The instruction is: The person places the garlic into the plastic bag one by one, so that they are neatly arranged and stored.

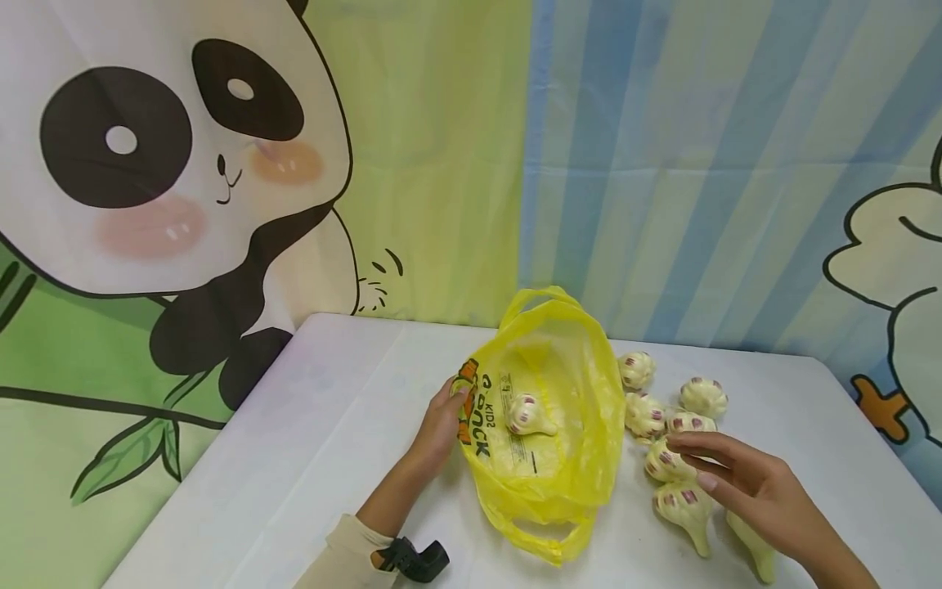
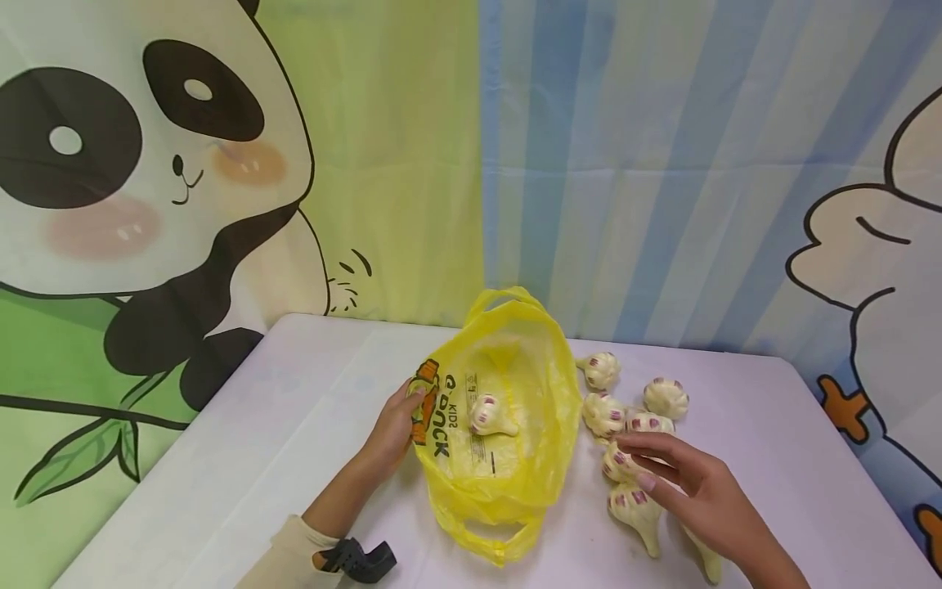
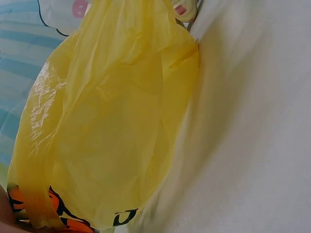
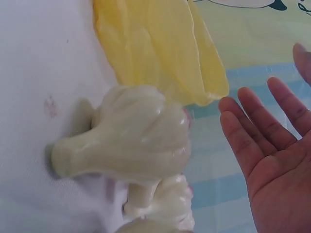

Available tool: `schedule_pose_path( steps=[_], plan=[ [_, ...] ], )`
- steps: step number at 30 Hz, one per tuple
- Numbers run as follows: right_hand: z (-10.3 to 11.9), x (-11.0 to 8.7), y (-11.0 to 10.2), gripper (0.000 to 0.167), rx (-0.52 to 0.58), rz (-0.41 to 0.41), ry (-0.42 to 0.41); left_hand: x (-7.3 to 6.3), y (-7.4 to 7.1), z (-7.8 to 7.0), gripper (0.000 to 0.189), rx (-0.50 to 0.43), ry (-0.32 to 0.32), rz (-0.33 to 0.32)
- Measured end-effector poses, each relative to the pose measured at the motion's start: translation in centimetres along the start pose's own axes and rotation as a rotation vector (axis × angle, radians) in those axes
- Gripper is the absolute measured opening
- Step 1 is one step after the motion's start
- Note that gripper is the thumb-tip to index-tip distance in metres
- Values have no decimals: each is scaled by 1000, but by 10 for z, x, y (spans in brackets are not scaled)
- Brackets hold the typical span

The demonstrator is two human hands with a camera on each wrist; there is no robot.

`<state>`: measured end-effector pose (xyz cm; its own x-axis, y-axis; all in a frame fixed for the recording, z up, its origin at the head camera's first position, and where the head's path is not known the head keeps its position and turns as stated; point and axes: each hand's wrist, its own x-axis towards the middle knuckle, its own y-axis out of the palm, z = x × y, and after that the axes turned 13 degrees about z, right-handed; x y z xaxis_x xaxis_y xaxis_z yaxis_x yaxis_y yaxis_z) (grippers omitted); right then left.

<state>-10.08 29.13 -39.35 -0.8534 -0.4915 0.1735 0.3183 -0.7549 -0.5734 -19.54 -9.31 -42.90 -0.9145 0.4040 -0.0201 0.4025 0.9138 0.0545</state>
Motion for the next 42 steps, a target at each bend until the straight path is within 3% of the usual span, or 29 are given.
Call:
schedule_pose_path(
  steps=[14, 23, 28, 35, 42],
  plan=[
    [-21, -36, -11, 33, -174, -94, 298, 1, 1, -1, 47, -26, 5, 8],
    [-44, -57, -15, 44, -239, -262, 251, 0, 1, -3, 48, -26, 8, 0],
    [-60, -67, -13, 48, -220, -293, 311, -1, 1, -4, 49, -31, 3, -6],
    [-76, -69, -8, 62, -191, -261, 432, 0, 0, -1, 47, -21, -3, -11],
    [-77, -66, -10, 75, -102, -128, 563, 1, -1, 0, 46, -12, 5, -4]
  ],
)
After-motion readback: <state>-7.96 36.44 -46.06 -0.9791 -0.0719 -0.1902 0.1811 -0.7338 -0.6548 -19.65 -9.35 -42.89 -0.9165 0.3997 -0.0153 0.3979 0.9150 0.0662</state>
